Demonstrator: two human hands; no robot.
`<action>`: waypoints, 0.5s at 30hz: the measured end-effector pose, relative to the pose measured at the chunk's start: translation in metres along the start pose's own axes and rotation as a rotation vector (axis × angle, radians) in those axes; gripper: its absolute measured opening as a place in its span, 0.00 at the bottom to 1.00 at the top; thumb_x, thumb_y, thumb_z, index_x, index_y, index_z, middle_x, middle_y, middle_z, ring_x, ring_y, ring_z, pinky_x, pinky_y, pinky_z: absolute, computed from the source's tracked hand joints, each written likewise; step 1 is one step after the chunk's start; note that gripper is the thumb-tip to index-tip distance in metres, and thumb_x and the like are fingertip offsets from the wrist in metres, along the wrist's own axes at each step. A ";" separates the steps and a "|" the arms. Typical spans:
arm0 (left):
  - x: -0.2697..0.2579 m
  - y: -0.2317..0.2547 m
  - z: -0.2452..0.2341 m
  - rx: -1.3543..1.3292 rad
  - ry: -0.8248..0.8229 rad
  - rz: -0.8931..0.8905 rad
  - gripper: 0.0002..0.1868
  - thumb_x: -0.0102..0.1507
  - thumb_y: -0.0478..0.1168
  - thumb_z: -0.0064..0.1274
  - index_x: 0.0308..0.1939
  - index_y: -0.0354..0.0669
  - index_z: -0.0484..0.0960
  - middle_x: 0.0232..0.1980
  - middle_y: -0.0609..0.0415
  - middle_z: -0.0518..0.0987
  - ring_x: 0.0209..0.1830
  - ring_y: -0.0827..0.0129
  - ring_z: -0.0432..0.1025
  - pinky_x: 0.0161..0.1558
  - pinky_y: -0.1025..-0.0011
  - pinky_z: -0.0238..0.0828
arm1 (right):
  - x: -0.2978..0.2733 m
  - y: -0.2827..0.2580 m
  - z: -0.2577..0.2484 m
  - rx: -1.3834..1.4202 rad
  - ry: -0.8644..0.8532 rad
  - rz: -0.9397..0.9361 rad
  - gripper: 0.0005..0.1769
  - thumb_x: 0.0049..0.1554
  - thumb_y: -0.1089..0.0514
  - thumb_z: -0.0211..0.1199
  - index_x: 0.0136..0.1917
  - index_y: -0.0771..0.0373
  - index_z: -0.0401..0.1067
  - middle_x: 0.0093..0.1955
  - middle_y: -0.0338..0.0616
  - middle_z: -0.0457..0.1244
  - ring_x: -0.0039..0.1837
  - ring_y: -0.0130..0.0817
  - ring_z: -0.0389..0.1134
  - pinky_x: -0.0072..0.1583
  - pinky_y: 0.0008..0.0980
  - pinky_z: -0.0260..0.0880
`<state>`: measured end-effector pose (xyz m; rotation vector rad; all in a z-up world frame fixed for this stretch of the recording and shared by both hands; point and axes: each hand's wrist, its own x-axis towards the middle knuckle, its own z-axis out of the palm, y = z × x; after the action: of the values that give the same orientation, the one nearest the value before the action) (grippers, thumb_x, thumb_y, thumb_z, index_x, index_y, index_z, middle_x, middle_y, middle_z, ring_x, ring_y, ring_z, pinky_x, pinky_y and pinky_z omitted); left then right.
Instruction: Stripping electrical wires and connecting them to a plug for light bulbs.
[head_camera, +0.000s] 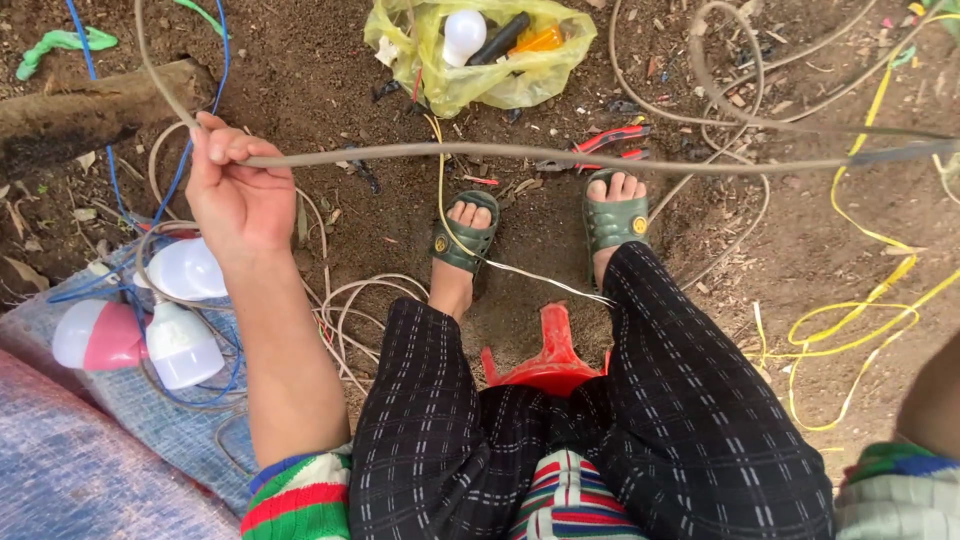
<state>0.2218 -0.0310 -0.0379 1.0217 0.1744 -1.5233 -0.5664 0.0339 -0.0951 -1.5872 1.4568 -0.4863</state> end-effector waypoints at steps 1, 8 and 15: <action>0.002 -0.002 -0.002 -0.017 -0.005 -0.004 0.08 0.73 0.46 0.49 0.54 0.52 0.79 0.32 0.71 0.69 0.39 0.82 0.70 0.57 0.78 0.77 | -0.004 0.013 0.052 -0.197 0.057 -0.038 0.12 0.83 0.62 0.47 0.74 0.71 0.63 0.67 0.63 0.56 0.68 0.56 0.55 0.76 0.50 0.53; -0.015 -0.037 0.012 -0.063 0.004 -0.035 0.07 0.73 0.43 0.48 0.51 0.49 0.79 0.31 0.67 0.75 0.39 0.76 0.76 0.54 0.70 0.81 | 0.016 -0.021 0.334 -0.983 0.290 -0.200 0.09 0.57 0.53 0.58 0.48 0.57 0.63 0.43 0.50 0.55 0.48 0.47 0.58 0.50 0.45 0.57; -0.055 -0.069 0.092 0.138 0.029 0.107 0.07 0.73 0.38 0.42 0.50 0.48 0.77 0.36 0.58 0.80 0.45 0.64 0.81 0.54 0.62 0.86 | -0.001 -0.003 0.320 -0.956 0.135 -0.074 0.11 0.59 0.46 0.54 0.49 0.53 0.61 0.47 0.46 0.53 0.52 0.44 0.54 0.55 0.44 0.55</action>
<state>0.1110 -0.0311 0.0241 1.1450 0.0342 -1.4394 -0.3143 0.1447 -0.2581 -2.3728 1.8732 0.1178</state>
